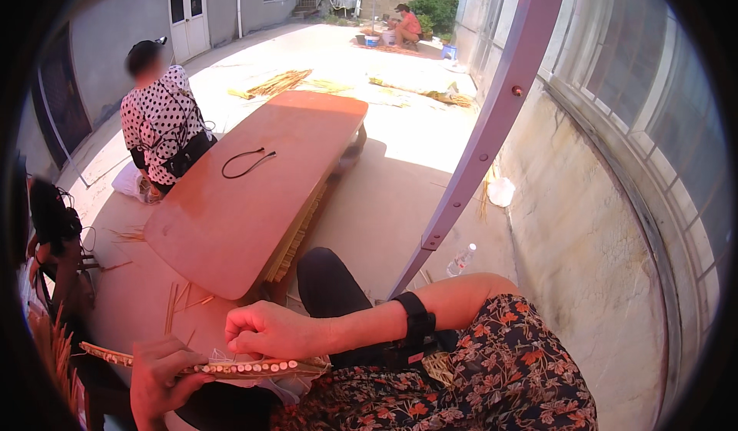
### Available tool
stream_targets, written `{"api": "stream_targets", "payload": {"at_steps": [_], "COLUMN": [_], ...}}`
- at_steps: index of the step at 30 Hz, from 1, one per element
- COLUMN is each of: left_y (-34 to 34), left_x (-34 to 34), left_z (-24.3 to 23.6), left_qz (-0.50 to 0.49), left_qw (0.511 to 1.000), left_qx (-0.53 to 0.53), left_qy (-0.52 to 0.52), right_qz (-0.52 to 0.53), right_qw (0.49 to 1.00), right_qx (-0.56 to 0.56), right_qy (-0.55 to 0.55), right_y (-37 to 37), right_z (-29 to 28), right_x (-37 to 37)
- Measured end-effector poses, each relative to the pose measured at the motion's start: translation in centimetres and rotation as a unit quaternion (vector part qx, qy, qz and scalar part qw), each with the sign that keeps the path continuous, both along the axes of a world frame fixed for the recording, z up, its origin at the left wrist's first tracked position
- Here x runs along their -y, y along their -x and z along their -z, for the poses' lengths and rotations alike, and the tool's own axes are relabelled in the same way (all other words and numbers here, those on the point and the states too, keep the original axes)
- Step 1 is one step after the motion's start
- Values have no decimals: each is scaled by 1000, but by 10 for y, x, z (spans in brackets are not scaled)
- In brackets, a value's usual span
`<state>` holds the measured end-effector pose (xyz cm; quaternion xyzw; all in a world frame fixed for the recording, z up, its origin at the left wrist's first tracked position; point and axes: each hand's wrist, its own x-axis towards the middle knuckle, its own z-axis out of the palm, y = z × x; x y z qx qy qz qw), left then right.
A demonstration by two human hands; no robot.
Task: The person weaves a thin white string through a bundle of orange bamboo sticks held in their hands. They repeatedly pass the string through the sticks and pull it tight to secure the bundle.
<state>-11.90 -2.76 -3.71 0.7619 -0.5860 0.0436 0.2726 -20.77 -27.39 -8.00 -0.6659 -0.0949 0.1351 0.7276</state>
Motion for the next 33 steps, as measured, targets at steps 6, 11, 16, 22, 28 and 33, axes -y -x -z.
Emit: {"api": "stream_targets", "payload": {"at_steps": [6,11,16,22,28,33], "left_y": [-29,-22,-26,-23,-29,-8], "left_x": [-9,-16,-26,-29,-41,-53], "left_z": [29,36,51,56,75,73], "left_qz": [8,-14,-49,-67,-95,-104], "left_qw": [999,997,993,990,979,971], "left_qx": [-48,-80,-108,-127,-179,-216], "left_qy": [12,11,-14,-13,14,-22], "right_qz": [32,21,6,8,20,19], "right_qw": [997,996,996,994,994,991], "right_qx": [-56,-79,-88,-104,-105,-124], "right_qy": [-41,-39,6,10,-4,-36], "right_y": [-18,-18,-32,-39,-40,-31], "right_z": [31,38,46,55,54,72], "right_x": [-12,-19,-18,-23,-34,-39]}}
